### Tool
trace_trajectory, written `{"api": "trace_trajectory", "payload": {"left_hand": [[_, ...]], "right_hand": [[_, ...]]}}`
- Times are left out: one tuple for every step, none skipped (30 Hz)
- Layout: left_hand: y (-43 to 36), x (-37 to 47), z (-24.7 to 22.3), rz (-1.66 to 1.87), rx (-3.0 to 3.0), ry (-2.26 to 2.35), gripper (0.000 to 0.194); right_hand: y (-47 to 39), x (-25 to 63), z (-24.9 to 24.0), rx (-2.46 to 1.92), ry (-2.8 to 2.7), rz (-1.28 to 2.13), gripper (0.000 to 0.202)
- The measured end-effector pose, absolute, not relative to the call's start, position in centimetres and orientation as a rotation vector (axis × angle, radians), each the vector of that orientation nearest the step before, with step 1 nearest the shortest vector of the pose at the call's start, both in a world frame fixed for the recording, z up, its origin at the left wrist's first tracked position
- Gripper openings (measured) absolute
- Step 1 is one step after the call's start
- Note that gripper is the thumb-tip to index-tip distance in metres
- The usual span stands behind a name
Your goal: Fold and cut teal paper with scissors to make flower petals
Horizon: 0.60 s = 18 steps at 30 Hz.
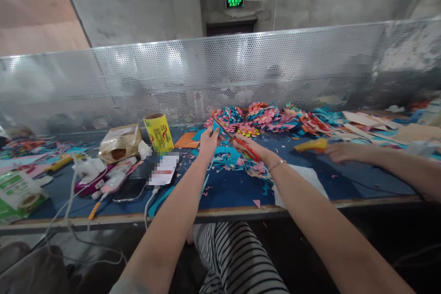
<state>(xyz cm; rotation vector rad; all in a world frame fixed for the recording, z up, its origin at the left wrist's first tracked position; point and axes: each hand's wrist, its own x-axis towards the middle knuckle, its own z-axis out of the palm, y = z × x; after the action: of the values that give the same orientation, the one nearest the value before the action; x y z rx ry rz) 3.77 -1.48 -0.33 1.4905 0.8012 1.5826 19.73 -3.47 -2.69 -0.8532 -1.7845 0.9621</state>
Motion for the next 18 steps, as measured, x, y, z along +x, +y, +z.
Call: {"api": "trace_trajectory", "payload": {"left_hand": [[-1.4, 3.8, -0.4, 1.583, 1.502, 0.818, 0.034], [-1.4, 3.8, -0.4, 1.585, 1.51, 0.834, 0.034], [-1.4, 3.8, -0.4, 1.588, 1.516, 0.846, 0.033], [-1.4, 3.8, -0.4, 1.588, 1.518, 0.857, 0.033], [-1.4, 3.9, -0.3, 1.588, 1.518, 0.864, 0.032], [-1.4, 3.9, -0.3, 1.586, 1.517, 0.869, 0.031], [-1.5, 3.9, -0.3, 1.585, 1.515, 0.875, 0.03], [-1.6, 3.9, -0.2, 1.585, 1.512, 0.88, 0.029], [-1.7, 4.0, -0.1, 1.585, 1.509, 0.886, 0.029], [-1.8, 4.0, -0.1, 1.585, 1.505, 0.891, 0.028], [-1.8, 4.0, 0.0, 1.586, 1.501, 0.893, 0.028], [-1.9, 4.0, 0.0, 1.586, 1.498, 0.892, 0.027], [-1.9, 4.0, 0.0, 1.588, 1.493, 0.888, 0.027], [-1.9, 4.0, 0.0, 1.589, 1.486, 0.879, 0.027], [-1.8, 4.0, -0.1, 1.59, 1.478, 0.867, 0.028], [-1.7, 4.0, -0.2, 1.59, 1.466, 0.853, 0.028], [-1.6, 4.0, -0.2, 1.589, 1.451, 0.838, 0.029], [-1.5, 4.0, -0.3, 1.586, 1.435, 0.823, 0.03]], "right_hand": [[-3.7, 19.6, -2.5, -0.823, -1.753, 1.035, 0.026], [-4.0, 19.6, -2.3, -0.788, -1.732, 1.099, 0.025], [-4.2, 19.5, -2.1, -0.758, -1.708, 1.157, 0.026], [-4.3, 19.4, -1.9, -0.752, -1.692, 1.178, 0.027], [-4.4, 19.3, -1.8, -0.754, -1.682, 1.185, 0.029], [-4.5, 19.3, -1.8, -0.76, -1.672, 1.185, 0.03], [-4.6, 19.2, -1.7, -0.768, -1.666, 1.181, 0.03], [-4.6, 19.2, -1.7, -0.778, -1.663, 1.174, 0.03], [-4.7, 19.2, -1.7, -0.789, -1.664, 1.167, 0.029], [-4.8, 19.2, -1.6, -0.8, -1.67, 1.154, 0.029], [-4.9, 19.2, -1.5, -0.81, -1.684, 1.131, 0.028], [-5.0, 19.2, -1.5, -0.821, -1.706, 1.092, 0.027], [-5.0, 19.2, -1.4, -0.833, -1.739, 1.038, 0.026], [-5.1, 19.2, -1.3, -0.847, -1.781, 0.969, 0.026], [-5.1, 19.3, -1.2, -0.863, -1.826, 0.892, 0.026], [-5.1, 19.3, -1.2, -0.883, -1.866, 0.814, 0.026], [-5.0, 19.3, -1.1, -0.903, -1.899, 0.745, 0.027], [-4.9, 19.3, -1.1, -0.923, -1.925, 0.69, 0.028]]}}
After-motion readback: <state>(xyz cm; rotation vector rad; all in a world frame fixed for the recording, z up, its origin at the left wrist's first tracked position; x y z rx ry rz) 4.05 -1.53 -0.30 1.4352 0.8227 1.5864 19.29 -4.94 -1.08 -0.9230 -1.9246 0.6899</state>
